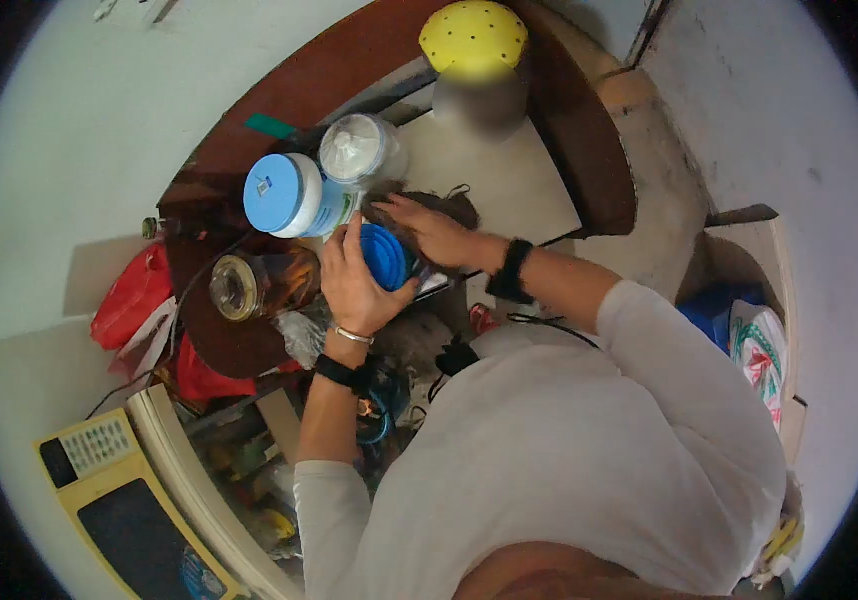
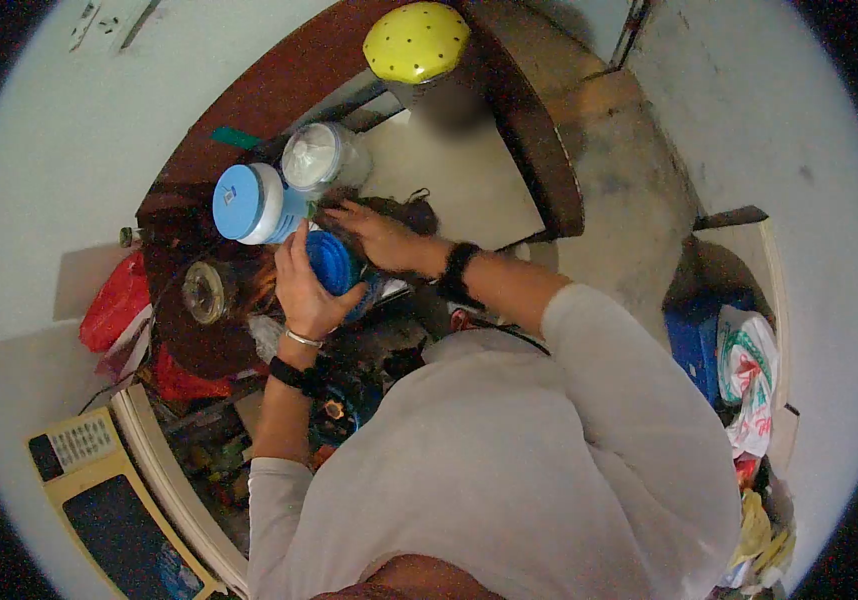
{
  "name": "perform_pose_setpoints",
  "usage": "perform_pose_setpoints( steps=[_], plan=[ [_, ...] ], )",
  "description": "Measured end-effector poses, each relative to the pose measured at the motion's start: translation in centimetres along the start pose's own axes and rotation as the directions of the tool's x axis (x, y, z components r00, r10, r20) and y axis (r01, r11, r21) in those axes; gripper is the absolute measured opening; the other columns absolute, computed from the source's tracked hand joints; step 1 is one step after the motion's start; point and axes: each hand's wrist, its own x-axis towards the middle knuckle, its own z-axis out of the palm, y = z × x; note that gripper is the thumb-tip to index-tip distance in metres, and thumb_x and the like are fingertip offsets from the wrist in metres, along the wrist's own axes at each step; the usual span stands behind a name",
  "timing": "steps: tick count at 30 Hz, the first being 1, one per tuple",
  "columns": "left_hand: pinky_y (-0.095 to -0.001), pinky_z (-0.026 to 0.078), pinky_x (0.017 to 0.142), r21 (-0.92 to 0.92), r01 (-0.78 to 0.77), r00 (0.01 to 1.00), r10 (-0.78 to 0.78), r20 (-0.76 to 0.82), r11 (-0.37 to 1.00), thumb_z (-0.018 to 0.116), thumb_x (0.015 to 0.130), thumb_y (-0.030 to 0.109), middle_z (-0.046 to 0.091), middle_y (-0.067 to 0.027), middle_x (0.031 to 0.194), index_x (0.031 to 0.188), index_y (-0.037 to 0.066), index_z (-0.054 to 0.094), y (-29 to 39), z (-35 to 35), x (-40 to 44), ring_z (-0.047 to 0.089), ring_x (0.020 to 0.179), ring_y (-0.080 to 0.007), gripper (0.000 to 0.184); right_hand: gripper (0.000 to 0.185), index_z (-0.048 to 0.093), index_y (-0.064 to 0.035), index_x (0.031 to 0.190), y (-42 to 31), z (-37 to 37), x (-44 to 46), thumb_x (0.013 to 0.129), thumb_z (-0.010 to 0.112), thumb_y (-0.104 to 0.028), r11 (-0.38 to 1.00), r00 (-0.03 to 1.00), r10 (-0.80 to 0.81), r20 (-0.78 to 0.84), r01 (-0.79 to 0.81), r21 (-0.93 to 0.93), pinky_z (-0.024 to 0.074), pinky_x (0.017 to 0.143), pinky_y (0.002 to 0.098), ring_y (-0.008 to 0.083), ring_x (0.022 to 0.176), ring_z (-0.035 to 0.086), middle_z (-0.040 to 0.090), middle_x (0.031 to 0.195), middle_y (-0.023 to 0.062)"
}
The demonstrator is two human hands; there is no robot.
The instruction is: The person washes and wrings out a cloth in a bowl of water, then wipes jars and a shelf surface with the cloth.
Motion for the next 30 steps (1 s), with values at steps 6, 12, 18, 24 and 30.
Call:
perform_pose_setpoints(
  steps=[6, 12, 18, 24, 30],
  plan=[
    [-0.0413, 0.038, 0.09, -0.055, -0.035, 0.999, 0.034, -0.019, 0.998, 0.081, 0.043, 0.022, 0.043, -0.0201, 0.116, 0.131, 0.005, 0.029, -0.5, 0.3, 0.1, 0.044, 0.106, -0.0375, 0.104, 0.031, 0.056, -0.0031, 0.109, 1.2, -0.6, 7.6, 0.086, 0.042, -0.018, 0.983, 0.899, 0.149, 0.412, -0.091, -0.157, 0.042, 0.085, 0.0395, 0.0312, 0.099, 0.056, 0.058, 0.108, 0.0184],
    [-0.0408, 0.038, 0.09, -0.099, -0.006, 0.996, -0.003, -0.089, 0.995, 0.081, 0.041, 0.02, 0.045, -0.0195, 0.115, 0.131, 0.006, 0.032, 0.0, 0.1, -0.3, 0.045, 0.106, -0.0365, 0.103, 0.032, 0.057, -0.0021, 0.105, 3.4, -0.5, 3.3, 0.09, 0.039, -0.024, 0.985, 0.979, 0.005, 0.202, -0.04, 0.17, 0.0442, 0.076, 0.0344, 0.0176, 0.085, 0.056, 0.062, 0.102, 0.0104],
    [-0.0425, 0.04, 0.087, -0.114, 0.035, 0.993, -0.047, -0.105, 0.993, 0.078, 0.043, 0.023, 0.045, -0.0188, 0.113, 0.131, 0.007, 0.032, -0.2, 0.4, -0.5, 0.044, 0.104, -0.036, 0.1, 0.045, 0.042, -0.001, 0.125, -3.2, -1.0, -2.6, 0.083, 0.047, -0.018, 0.604, 0.848, 0.528, 0.028, -0.399, 0.69, 0.0332, 0.097, 0.0334, 0.026, 0.116, 0.044, 0.047, 0.125, 0.0158],
    [-0.0421, 0.04, 0.088, -0.122, -0.027, 0.986, 0.006, -0.168, 0.992, 0.08, 0.044, 0.024, 0.045, -0.0201, 0.114, 0.131, 0.006, 0.031, -0.5, 1.2, -0.1, 0.044, 0.105, -0.0361, 0.101, 0.045, 0.038, -0.0053, 0.129, -1.6, 0.1, -1.6, 0.087, 0.041, -0.019, 0.991, 0.99, 0.102, -0.1, -0.109, -0.072, 0.0239, 0.105, 0.0355, 0.0328, 0.124, 0.033, 0.037, 0.133, 0.0189],
    [-0.0413, 0.035, 0.095, -0.17, -0.093, 0.942, 0.032, -0.333, 0.981, 0.084, 0.044, 0.037, 0.041, -0.0221, 0.122, 0.129, -0.001, 0.029, -1.8, 1.7, -1.2, 0.041, 0.112, -0.0364, 0.109, 0.026, 0.058, 0.0025, 0.099, 2.8, -1.2, 0.3, 0.087, 0.042, -0.013, 0.752, 0.748, 0.658, -0.085, -0.658, 0.031, 0.0455, 0.065, 0.0412, 0.0344, 0.072, 0.061, 0.064, 0.086, 0.0176]
  ],
)
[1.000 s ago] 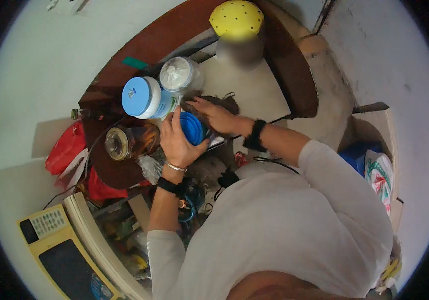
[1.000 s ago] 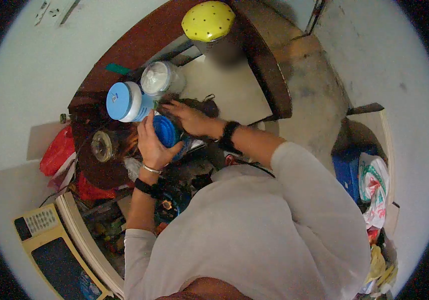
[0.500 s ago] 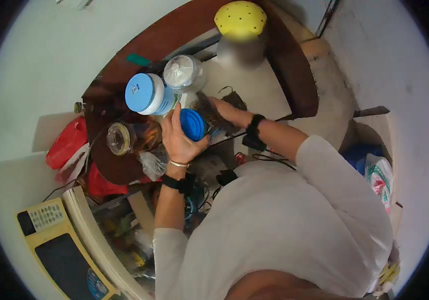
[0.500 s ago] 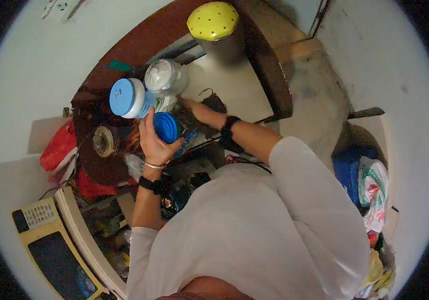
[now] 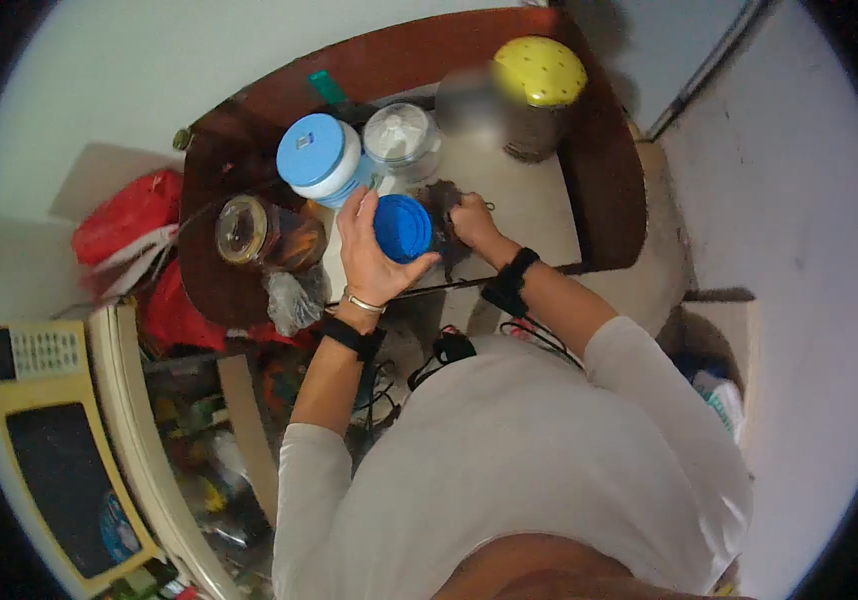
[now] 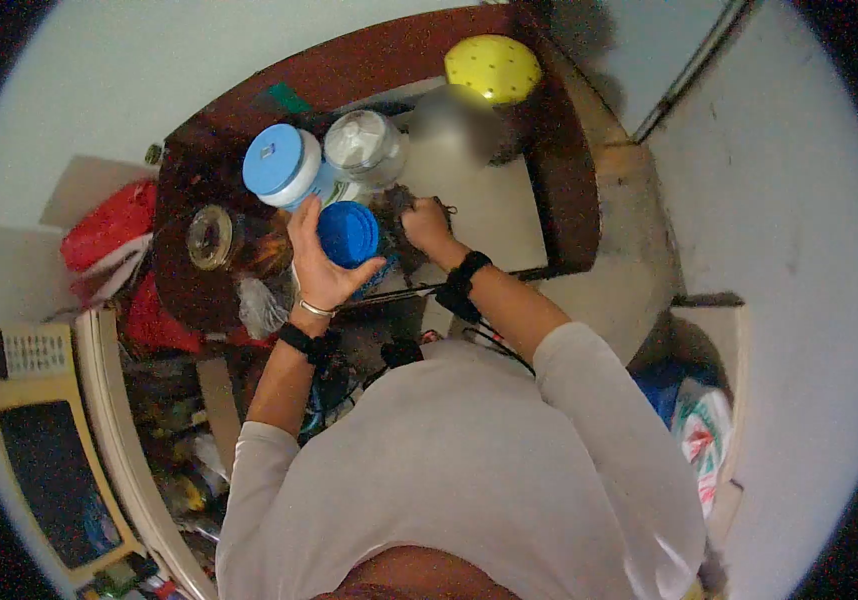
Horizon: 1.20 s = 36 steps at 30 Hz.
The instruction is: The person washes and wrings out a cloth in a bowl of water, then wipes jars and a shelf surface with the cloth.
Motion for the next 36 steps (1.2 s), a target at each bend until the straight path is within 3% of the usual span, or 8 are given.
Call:
perform_pose_setpoints(
  steps=[7, 10, 11, 15, 17, 20, 27, 36],
  plan=[
    [-0.041, 0.031, 0.099, -0.516, 0.212, 0.946, -0.306, -0.103, 0.83, 0.084, 0.039, 0.05, 0.034, -0.0219, 0.129, 0.13, -0.002, 0.021, -2.8, 0.4, -4.8, 0.039, 0.116, -0.0327, 0.122, 0.027, 0.06, -0.0022, 0.101, -8.0, -3.1, -6.0, 0.077, 0.046, 0.0, 0.798, 0.963, -0.266, 0.038, 0.198, 0.569, 0.0469, 0.074, 0.0367, 0.028, 0.084, 0.061, 0.063, 0.096, 0.0164],
    [-0.0384, 0.036, 0.096, -0.449, 0.37, 0.928, -0.343, 0.143, 0.813, 0.083, 0.054, 0.038, 0.037, -0.0169, 0.127, 0.129, 0.0, 0.023, -2.9, 1.8, -5.0, 0.043, 0.114, -0.0279, 0.103, 0.04, 0.052, -0.0117, 0.119, -10.7, -0.7, -5.8, 0.079, 0.056, -0.018, 0.334, 0.487, -0.712, 0.507, 0.869, -0.366, 0.0287, 0.099, 0.0497, 0.0323, 0.124, 0.033, 0.043, 0.129, 0.0129],
    [-0.0373, 0.039, 0.093, -0.924, 0.38, 0.84, -0.433, 0.326, 0.041, 0.077, 0.063, 0.023, 0.039, -0.0125, 0.126, 0.128, 0.003, 0.024, -2.1, 3.5, -5.1, 0.045, 0.113, -0.0244, 0.086, 0.043, 0.05, -0.014, 0.121, -10.5, 0.1, -6.7, 0.08, 0.055, -0.025, 0.225, 0.507, -0.697, 0.507, 0.826, -0.517, 0.0304, 0.096, 0.0515, 0.034, 0.124, 0.032, 0.042, 0.13, 0.0129],
    [-0.0421, 0.032, 0.098, -0.96, 0.236, 0.833, -0.477, 0.281, -0.154, 0.068, 0.072, 0.031, 0.04, -0.0094, 0.128, 0.128, 0.007, 0.029, -2.8, 5.2, -5.8, 0.04, 0.117, -0.0246, 0.072, 0.052, 0.048, -0.0144, 0.123, -12.9, 1.7, -8.5, 0.078, 0.054, -0.04, 0.205, 0.665, -0.609, 0.432, 0.659, -0.724, 0.0371, 0.087, 0.0532, 0.0332, 0.119, 0.035, 0.042, 0.128, 0.0113],
    [-0.0454, 0.023, 0.102, -0.001, 0.142, 0.977, -0.14, 0.162, 0.99, 0.064, 0.073, 0.038, 0.039, -0.0098, 0.129, 0.129, 0.007, 0.03, -3.4, 4.7, -5.5, 0.035, 0.121, -0.0283, 0.072, 0.053, 0.048, -0.0135, 0.123, -13.8, 2.0, -8.1, 0.078, 0.054, -0.041, 0.28, 0.746, -0.506, 0.432, 0.617, -0.736, 0.0389, 0.083, 0.0522, 0.0331, 0.117, 0.037, 0.045, 0.123, 0.0114],
    [-0.0471, 0.018, 0.102, 0.173, -0.005, 0.999, -0.002, 0.04, 0.985, 0.07, 0.064, 0.042, 0.039, -0.0129, 0.129, 0.13, 0.008, 0.029, -2.5, 3.3, -3.9, 0.032, 0.122, -0.0332, 0.085, 0.048, 0.053, -0.0095, 0.114, -13.3, 2.2, -6.3, 0.079, 0.053, -0.042, 0.318, 0.791, -0.486, 0.373, 0.557, -0.767, 0.0425, 0.079, 0.0491, 0.0331, 0.108, 0.045, 0.051, 0.111, 0.0124],
    [-0.0441, 0.025, 0.097, -0.348, 0.331, 0.925, -0.374, -0.064, 0.877, 0.082, 0.045, 0.03, 0.038, -0.0199, 0.124, 0.129, -0.006, 0.022, -1.7, 2.7, -4.6, 0.035, 0.115, -0.0373, 0.109, 0.031, 0.056, -0.0048, 0.104, -11.3, -0.4, -4.6, 0.083, 0.052, -0.027, 0.737, 0.911, -0.385, 0.151, 0.402, -0.544, 0.0418, 0.086, 0.0433, 0.0381, 0.105, 0.047, 0.049, 0.116, 0.0221],
    [-0.0452, 0.021, 0.1, -0.217, 0.139, 0.987, -0.153, -0.048, 0.966, 0.073, 0.064, 0.033, 0.036, -0.0153, 0.127, 0.127, 0.005, 0.032, -3.8, 4.3, -5.7, 0.03, 0.12, -0.0326, 0.08, 0.042, 0.05, -0.0162, 0.121, -12.9, 2.4, -8.8, 0.08, 0.055, -0.025, 0.23, 0.714, -0.568, 0.41, 0.616, -0.754, 0.0399, 0.083, 0.0569, 0.04, 0.12, 0.032, 0.038, 0.132, 0.012]
  ],
)
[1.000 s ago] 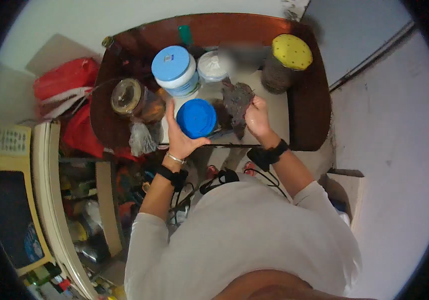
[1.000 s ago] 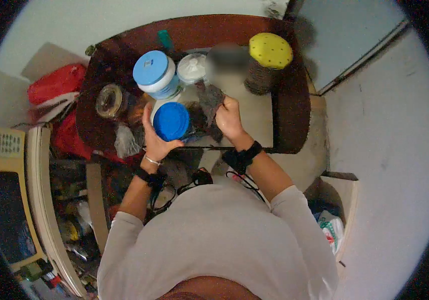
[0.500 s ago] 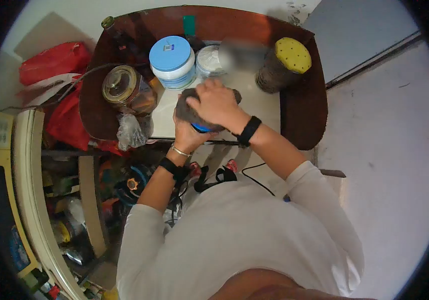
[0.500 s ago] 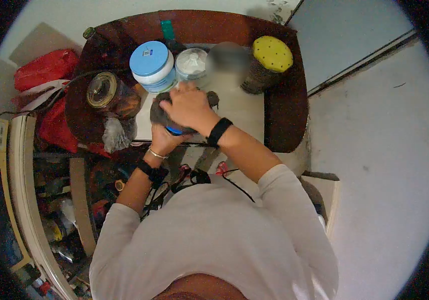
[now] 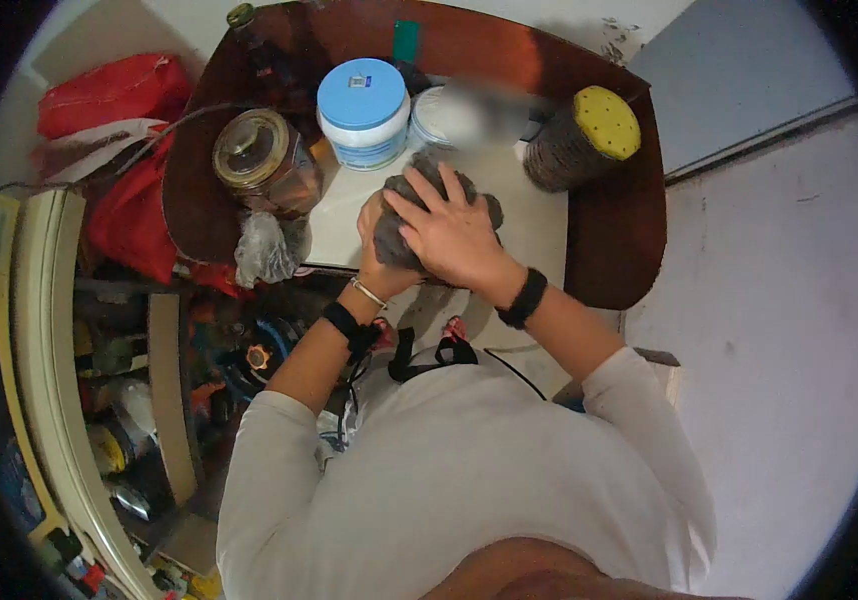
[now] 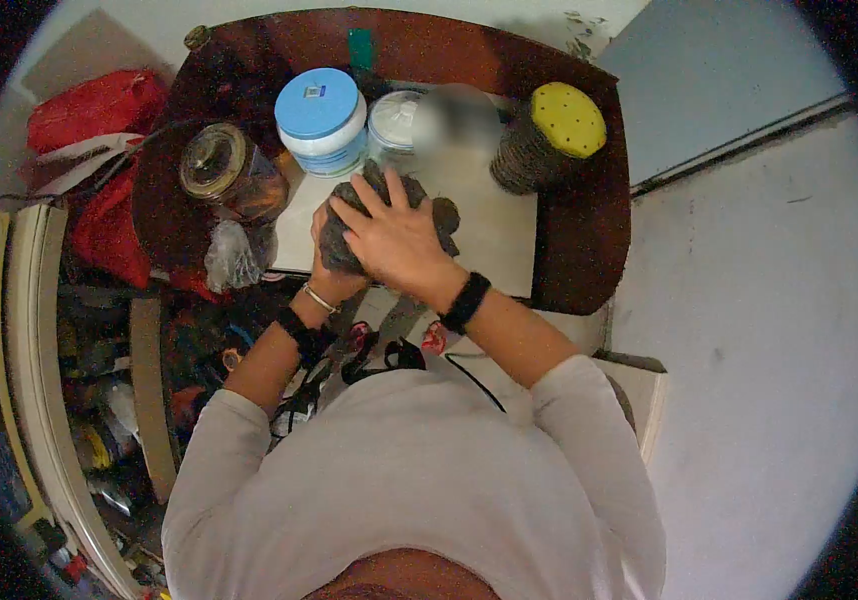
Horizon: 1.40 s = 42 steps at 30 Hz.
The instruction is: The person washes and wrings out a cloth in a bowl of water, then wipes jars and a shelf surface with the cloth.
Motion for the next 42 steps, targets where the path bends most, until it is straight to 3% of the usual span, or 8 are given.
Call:
perform_pose_setpoints(
  steps=[2, 3, 8, 13, 18, 26, 34, 42],
  plan=[
    [-0.0448, 0.02, 0.1, -0.013, 0.0, 1.0, 0.0, 0.005, 1.0, 0.072, 0.065, 0.034, 0.037, -0.0154, 0.126, 0.127, 0.006, 0.033, -0.5, 1.0, 0.0, 0.031, 0.12, -0.0318, 0.078, 0.045, 0.05, -0.015, 0.121, 0.3, 0.0, 1.2, 0.077, 0.056, -0.026, 0.997, 0.999, 0.042, 0.013, -0.043, 0.058, 0.0407, 0.082, 0.0573, 0.038, 0.12, 0.034, 0.041, 0.129, 0.0109],
    [-0.0445, 0.02, 0.1, 0.186, -0.059, 0.998, 0.062, -0.008, 0.981, 0.073, 0.064, 0.033, 0.038, -0.015, 0.126, 0.126, 0.006, 0.035, 0.6, 0.3, 0.5, 0.03, 0.12, -0.031, 0.078, 0.048, 0.05, -0.0141, 0.121, 0.1, -0.2, 1.7, 0.075, 0.057, -0.026, 0.989, 0.991, 0.123, 0.053, -0.127, 0.076, 0.0408, 0.081, 0.0571, 0.0372, 0.12, 0.035, 0.042, 0.128, 0.0111],
    [-0.0454, 0.023, 0.096, 0.101, -0.01, 0.999, 0.014, -0.04, 0.995, 0.073, 0.061, 0.035, 0.043, -0.0147, 0.121, 0.124, 0.005, 0.039, 0.6, 0.1, 0.7, 0.033, 0.115, -0.0343, 0.077, 0.055, 0.05, -0.0114, 0.12, -0.3, 0.5, 1.7, 0.067, 0.06, -0.024, 0.967, 0.967, 0.248, 0.062, -0.251, 0.037, 0.0409, 0.081, 0.0568, 0.0363, 0.119, 0.037, 0.042, 0.128, 0.012],
    [-0.0429, 0.03, 0.092, -0.041, 0.048, 0.987, -0.054, -0.15, 0.998, 0.075, 0.061, 0.026, 0.045, -0.0156, 0.114, 0.121, 0.003, 0.039, 1.5, -0.5, 1.5, 0.04, 0.106, -0.0357, 0.073, 0.057, 0.051, -0.0096, 0.118, 2.8, -0.4, -0.4, 0.063, 0.062, -0.019, 0.979, 0.992, -0.12, 0.031, 0.113, 0.171, 0.0415, 0.084, 0.0563, 0.0389, 0.122, 0.034, 0.038, 0.133, 0.0124],
    [-0.0432, 0.03, 0.092, -0.104, 0.094, 0.99, -0.105, -0.099, 0.99, 0.078, 0.054, 0.023, 0.043, -0.0181, 0.113, 0.12, 0.002, 0.034, 1.7, -0.8, 1.4, 0.039, 0.105, -0.0361, 0.082, 0.056, 0.056, -0.0088, 0.112, 4.3, -1.6, 0.3, 0.057, 0.062, -0.013, 0.959, 0.974, -0.21, 0.083, 0.189, 0.212, 0.0415, 0.092, 0.0418, 0.0345, 0.122, 0.036, 0.04, 0.133, 0.0101],
    [-0.0432, 0.028, 0.093, -0.093, 0.079, 0.989, -0.09, -0.118, 0.993, 0.081, 0.051, 0.027, 0.042, -0.0176, 0.116, 0.121, 0.001, 0.033, 1.5, -0.4, 0.9, 0.037, 0.109, -0.0361, 0.089, 0.041, 0.058, 0.0002, 0.094, -0.3, -1.8, 2.6, 0.06, 0.061, -0.021, 0.979, 0.98, 0.167, 0.108, -0.177, 0.096, 0.0487, 0.076, 0.0412, 0.0354, 0.101, 0.053, 0.053, 0.111, 0.0182],
    [-0.0422, 0.03, 0.092, -0.01, -0.047, 0.986, 0.045, -0.163, 0.999, 0.082, 0.048, 0.027, 0.042, -0.0176, 0.114, 0.121, 0.002, 0.033, 1.1, -0.2, 1.0, 0.039, 0.107, -0.0356, 0.091, 0.032, 0.061, 0.0014, 0.08, 1.0, -1.5, 6.9, 0.061, 0.061, -0.025, 0.965, 0.951, 0.236, 0.198, -0.254, 0.067, 0.049, 0.069, 0.041, 0.0361, 0.077, 0.061, 0.061, 0.085, 0.0185],
    [-0.0428, 0.028, 0.093, -0.12, 0.129, 0.976, -0.147, -0.159, 0.984, 0.084, 0.038, 0.021, 0.043, -0.016, 0.117, 0.122, 0.0, 0.033, 2.4, -0.7, 1.2, 0.039, 0.109, -0.0347, 0.1, 0.031, 0.063, -0.0011, 0.077, 4.9, -1.7, 7.1, 0.059, 0.062, -0.026, 0.903, 0.894, 0.3, 0.332, -0.379, 0.203, 0.0469, 0.063, 0.039, 0.0352, 0.072, 0.058, 0.061, 0.081, 0.0191]
  ],
)
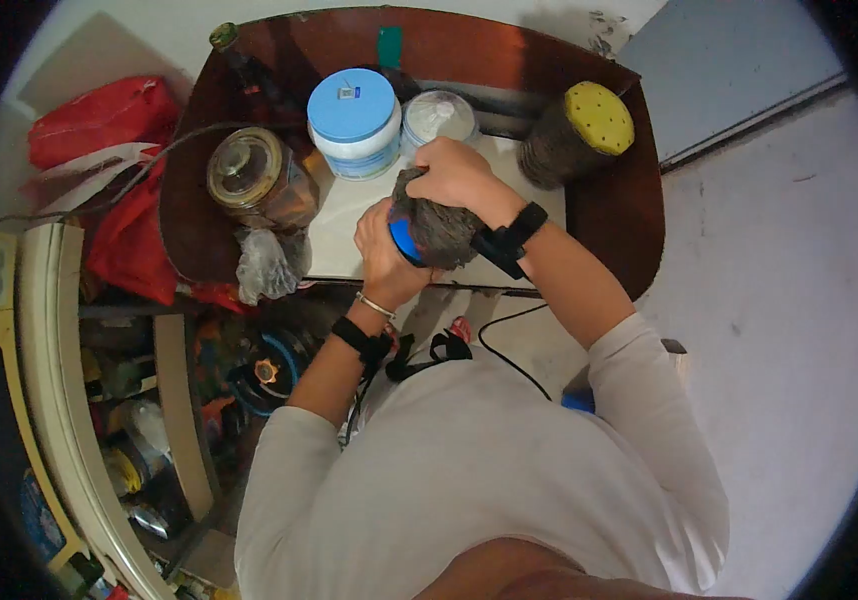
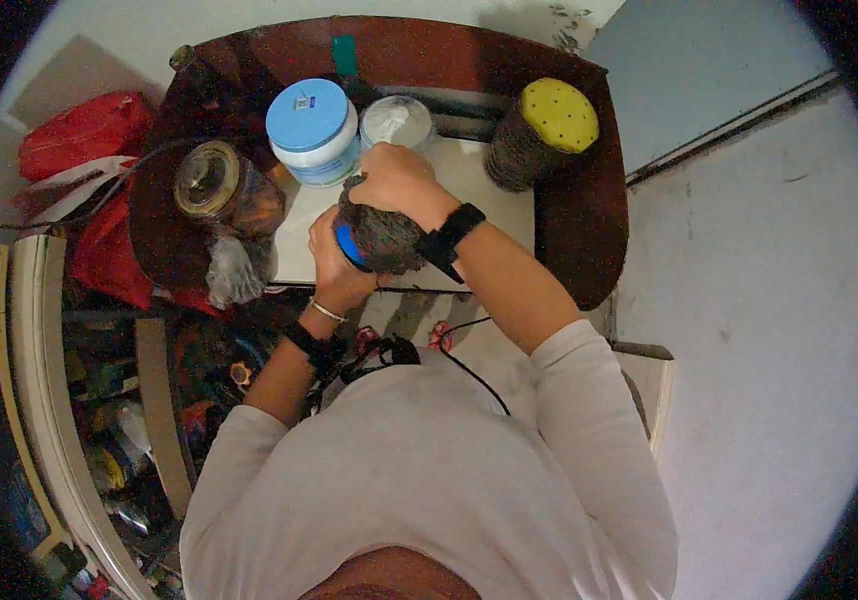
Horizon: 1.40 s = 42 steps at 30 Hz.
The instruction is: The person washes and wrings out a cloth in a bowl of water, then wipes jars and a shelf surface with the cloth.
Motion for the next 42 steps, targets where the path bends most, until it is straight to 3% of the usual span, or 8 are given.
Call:
perform_pose_setpoints(
  steps=[8, 14, 21, 26, 30, 32, 38, 42],
  plan=[
    [-0.0429, 0.028, 0.093, 0.031, -0.036, 0.999, 0.036, -0.017, 0.999, 0.084, 0.038, 0.02, 0.044, -0.0165, 0.117, 0.122, 0.0, 0.034, 0.0, 0.0, 0.1, 0.039, 0.11, -0.0346, 0.1, 0.027, 0.057, 0.0009, 0.079, 6.4, 2.8, -5.5, 0.059, 0.067, -0.014, 0.689, 0.988, -0.024, -0.156, 0.129, 0.714, 0.0437, 0.065, 0.0301, 0.0154, 0.07, 0.052, 0.055, 0.072, 0.0122],
    [-0.0427, 0.028, 0.093, 0.07, -0.082, 0.996, 0.084, -0.02, 0.994, 0.084, 0.038, 0.022, 0.044, -0.0165, 0.116, 0.121, -0.001, 0.034, 0.0, 0.1, 0.0, 0.039, 0.11, -0.0347, 0.099, 0.029, 0.054, 0.0013, 0.082, 5.6, 6.0, -7.6, 0.059, 0.067, -0.012, 0.785, 0.889, 0.038, -0.456, 0.255, 0.564, 0.0433, 0.068, 0.0288, 0.0179, 0.077, 0.053, 0.055, 0.082, 0.0132],
    [-0.0435, 0.03, 0.094, 0.066, -0.057, 0.998, 0.054, 0.043, 0.996, 0.083, 0.042, 0.019, 0.042, -0.0185, 0.117, 0.123, 0.0, 0.033, 0.2, -0.3, 0.1, 0.04, 0.107, -0.036, 0.097, 0.033, 0.054, 0.0003, 0.087, 5.3, 4.3, -5.4, 0.063, 0.067, -0.017, 0.747, 0.963, 0.05, -0.265, 0.14, 0.65, 0.0446, 0.07, 0.0324, 0.0267, 0.075, 0.055, 0.055, 0.082, 0.0139],
    [-0.0405, 0.028, 0.094, 0.046, -0.012, 0.996, 0.008, 0.084, 0.999, 0.084, 0.04, 0.026, 0.044, -0.0156, 0.116, 0.121, 0.003, 0.037, -0.8, 0.0, -0.5, 0.037, 0.111, -0.0331, 0.097, 0.041, 0.055, -0.0067, 0.096, -0.8, 4.3, -4.8, 0.066, 0.069, -0.03, 0.988, 0.903, -0.093, -0.419, 0.135, 0.073, 0.0431, 0.078, 0.0394, 0.0329, 0.095, 0.05, 0.054, 0.1, 0.0123],
    [-0.0408, 0.026, 0.095, 0.055, -0.116, 0.971, 0.101, 0.219, 0.992, 0.081, 0.051, 0.031, 0.042, -0.0143, 0.119, 0.121, 0.006, 0.039, -3.9, 1.1, -1.4, 0.037, 0.111, -0.0321, 0.086, 0.047, 0.053, -0.0088, 0.106, -2.2, 4.5, -6.5, 0.068, 0.067, -0.032, 0.994, 0.954, -0.098, -0.282, 0.079, -0.078, 0.0408, 0.084, 0.0413, 0.0327, 0.107, 0.045, 0.051, 0.111, 0.0118],
    [-0.042, 0.026, 0.095, -0.125, 0.062, 0.992, -0.047, 0.115, 0.99, 0.079, 0.054, 0.033, 0.042, -0.0161, 0.119, 0.123, 0.005, 0.036, -2.4, 1.0, -0.9, 0.037, 0.111, -0.033, 0.086, 0.045, 0.054, -0.0074, 0.111, -0.6, 5.8, -7.5, 0.072, 0.065, -0.026, 0.962, 0.839, -0.272, -0.472, 0.24, -0.128, 0.0365, 0.093, 0.0418, 0.035, 0.117, 0.04, 0.048, 0.122, 0.0128],
    [-0.0424, 0.026, 0.095, 0.049, -0.004, 0.997, 0.0, 0.079, 0.999, 0.081, 0.048, 0.026, 0.04, -0.0179, 0.119, 0.125, 0.002, 0.03, -0.3, -0.2, -0.2, 0.035, 0.111, -0.0343, 0.095, 0.025, 0.063, -0.0018, 0.097, 5.4, 6.4, -7.7, 0.076, 0.061, -0.014, 0.74, 0.745, -0.421, -0.518, 0.612, 0.279, 0.0348, 0.097, 0.0397, 0.0302, 0.121, 0.04, 0.05, 0.124, 0.0136],
    [-0.0433, 0.027, 0.095, 0.078, 0.049, 0.99, -0.059, 0.131, 0.996, 0.084, 0.042, 0.023, 0.039, -0.0178, 0.119, 0.125, 0.001, 0.028, 0.2, -0.2, 0.3, 0.035, 0.112, -0.0342, 0.103, 0.02, 0.063, 0.0021, 0.092, 7.2, 7.1, -4.9, 0.074, 0.064, -0.007, 0.676, 0.777, -0.102, -0.621, 0.512, 0.529, 0.0449, 0.085, 0.0343, 0.0311, 0.1, 0.058, 0.061, 0.101, 0.0203]
  ],
)
